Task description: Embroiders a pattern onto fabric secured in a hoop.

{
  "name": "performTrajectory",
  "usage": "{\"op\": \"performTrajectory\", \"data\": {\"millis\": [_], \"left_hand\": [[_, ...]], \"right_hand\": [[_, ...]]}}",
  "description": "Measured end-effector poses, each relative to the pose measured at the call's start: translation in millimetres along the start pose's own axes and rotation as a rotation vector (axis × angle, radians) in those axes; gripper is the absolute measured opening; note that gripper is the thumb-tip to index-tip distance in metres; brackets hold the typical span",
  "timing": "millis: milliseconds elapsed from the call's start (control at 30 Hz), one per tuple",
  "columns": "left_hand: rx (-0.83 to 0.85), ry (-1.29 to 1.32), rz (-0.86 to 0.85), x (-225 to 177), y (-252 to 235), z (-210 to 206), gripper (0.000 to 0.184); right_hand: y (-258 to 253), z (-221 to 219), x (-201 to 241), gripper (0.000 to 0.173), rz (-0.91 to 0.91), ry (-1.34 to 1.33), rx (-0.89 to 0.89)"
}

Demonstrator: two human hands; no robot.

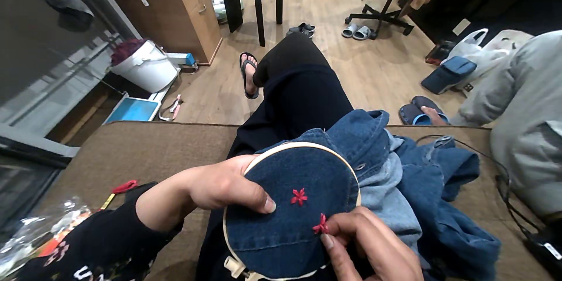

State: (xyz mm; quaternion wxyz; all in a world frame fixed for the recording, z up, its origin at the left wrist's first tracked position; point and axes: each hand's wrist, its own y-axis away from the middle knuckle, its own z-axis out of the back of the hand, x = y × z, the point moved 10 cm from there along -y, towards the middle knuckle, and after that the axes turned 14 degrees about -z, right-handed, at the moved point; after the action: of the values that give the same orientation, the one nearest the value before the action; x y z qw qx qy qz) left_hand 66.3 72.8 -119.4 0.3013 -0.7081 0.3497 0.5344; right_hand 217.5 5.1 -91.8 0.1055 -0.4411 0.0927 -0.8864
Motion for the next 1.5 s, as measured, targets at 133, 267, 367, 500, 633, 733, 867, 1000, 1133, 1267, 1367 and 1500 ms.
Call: {"op": "performTrajectory", "data": {"millis": [133, 267, 367, 500, 633, 733, 867, 1000, 1133, 1267, 1367, 1500], "left_hand": [[-0.002, -0.032, 0.008, -1.3, -0.5, 0.1, 0.026], [-0.016, -0.033, 0.013, -0.2, -0.1, 2.1, 0.025], [-0.027, -0.02, 0.01, 2.4, 0.6, 3.9, 0.024], [-0.02, -0.013, -0.003, 1.4, 0.6, 1.9, 0.025], [-0.023, -0.009, 0.011, 1.6, 0.0, 0.6, 0.025], [-0.014, 0.001, 0.016, 2.3, -0.3, -0.5, 0.025], [-0.012, -0.001, 0.011, 2.7, -0.4, -0.6, 0.024], [-0.01, 0.007, 0.023, 3.6, -0.2, -1.1, 0.025], [0.005, 0.012, 0.003, 3.2, -1.3, -2.2, 0.026], [-0.008, 0.003, 0.019, 4.7, -0.6, -1.4, 0.025], [0.011, 0.009, 0.003, 4.6, -0.9, -2.1, 0.026], [0.001, 0.005, 0.017, 5.3, -0.4, -1.6, 0.027]], "right_hand": [[-2.5, -1.8, -1.1, 0.013, -0.011, 0.023, -0.002], [-3.8, -3.2, -1.9, 0.013, -0.023, 0.013, 0.001], [-4.3, -3.9, -3.2, 0.014, -0.031, 0.003, 0.006], [-5.2, -4.0, -2.8, 0.014, -0.039, 0.005, 0.004], [-5.8, -4.3, -2.4, 0.015, -0.041, 0.016, -0.007], [-5.6, -4.0, -2.5, 0.015, -0.043, 0.018, -0.012], [-5.1, -4.0, -3.1, 0.014, -0.047, 0.015, -0.014], [-5.6, -5.1, -3.1, 0.013, -0.053, 0.016, -0.001], [-4.5, -4.4, -4.3, 0.013, -0.049, 0.001, -0.005], [-4.6, -4.5, -4.6, 0.012, -0.052, -0.003, 0.002], [-4.5, -4.6, -5.0, 0.011, -0.061, -0.008, 0.005], [-3.9, -4.7, -6.1, 0.013, -0.072, -0.023, -0.001]]}}
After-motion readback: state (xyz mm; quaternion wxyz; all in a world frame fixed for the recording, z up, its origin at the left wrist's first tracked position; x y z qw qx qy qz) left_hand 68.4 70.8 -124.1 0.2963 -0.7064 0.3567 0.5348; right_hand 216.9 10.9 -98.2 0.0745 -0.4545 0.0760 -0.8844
